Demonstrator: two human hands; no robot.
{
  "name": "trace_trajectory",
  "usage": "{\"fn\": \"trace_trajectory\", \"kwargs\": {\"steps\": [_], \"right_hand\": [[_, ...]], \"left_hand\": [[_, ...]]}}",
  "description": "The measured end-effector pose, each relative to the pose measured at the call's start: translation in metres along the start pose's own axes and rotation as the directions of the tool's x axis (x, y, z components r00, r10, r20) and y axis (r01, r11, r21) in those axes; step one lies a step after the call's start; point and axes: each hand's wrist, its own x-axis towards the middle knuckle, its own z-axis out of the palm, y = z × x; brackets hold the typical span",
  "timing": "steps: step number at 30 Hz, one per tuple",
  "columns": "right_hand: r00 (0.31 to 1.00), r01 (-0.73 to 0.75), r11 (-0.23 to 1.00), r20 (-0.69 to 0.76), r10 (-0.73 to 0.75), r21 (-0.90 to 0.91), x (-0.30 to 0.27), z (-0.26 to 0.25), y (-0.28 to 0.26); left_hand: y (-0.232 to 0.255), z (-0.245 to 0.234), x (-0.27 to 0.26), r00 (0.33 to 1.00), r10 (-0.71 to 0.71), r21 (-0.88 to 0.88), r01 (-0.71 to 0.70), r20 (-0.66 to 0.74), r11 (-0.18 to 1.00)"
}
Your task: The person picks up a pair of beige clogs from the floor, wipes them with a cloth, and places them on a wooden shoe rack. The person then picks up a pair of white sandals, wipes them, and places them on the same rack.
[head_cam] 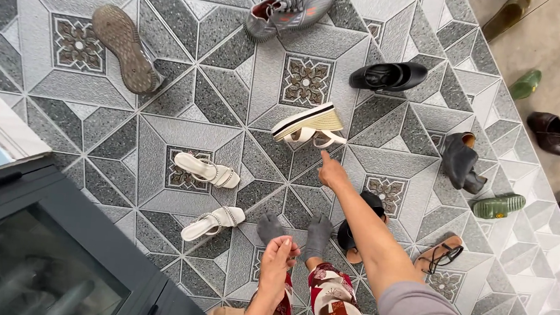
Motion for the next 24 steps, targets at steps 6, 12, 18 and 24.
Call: {"fn": "trace_trajectory", "kwargs": {"steps": [6,12,18,24], "right_hand": [[0.952,-0.225,0.963,0.178,0.249,-0.147,0.009,-0.036,-0.037],[0.989,-0.097,0.972,0.084,0.117,-0.212,0.047,-0.018,-0.011],[1.0,-0.027,0.993,0.013,0.029,-0.116,0.02,-0.038,-0.031],[0.995,-0.056,0.893,-0.046,0.085,0.446,-0.061,-0.033,-0.056]], "left_hand": [[-0.012,-0.007,0.023,0.998,-0.008,-0.009,0.007,-0.058,1.0],[-0.027,-0.016,0.053,0.998,0.029,0.001,-0.029,-0.064,1.0],[-0.01,-0.015,0.044,0.996,0.042,-0.089,-0.05,-0.085,0.995],[0.024,-0.008,-0.034,0.996,0.013,-0.093,-0.022,-0.088,0.995]]}}
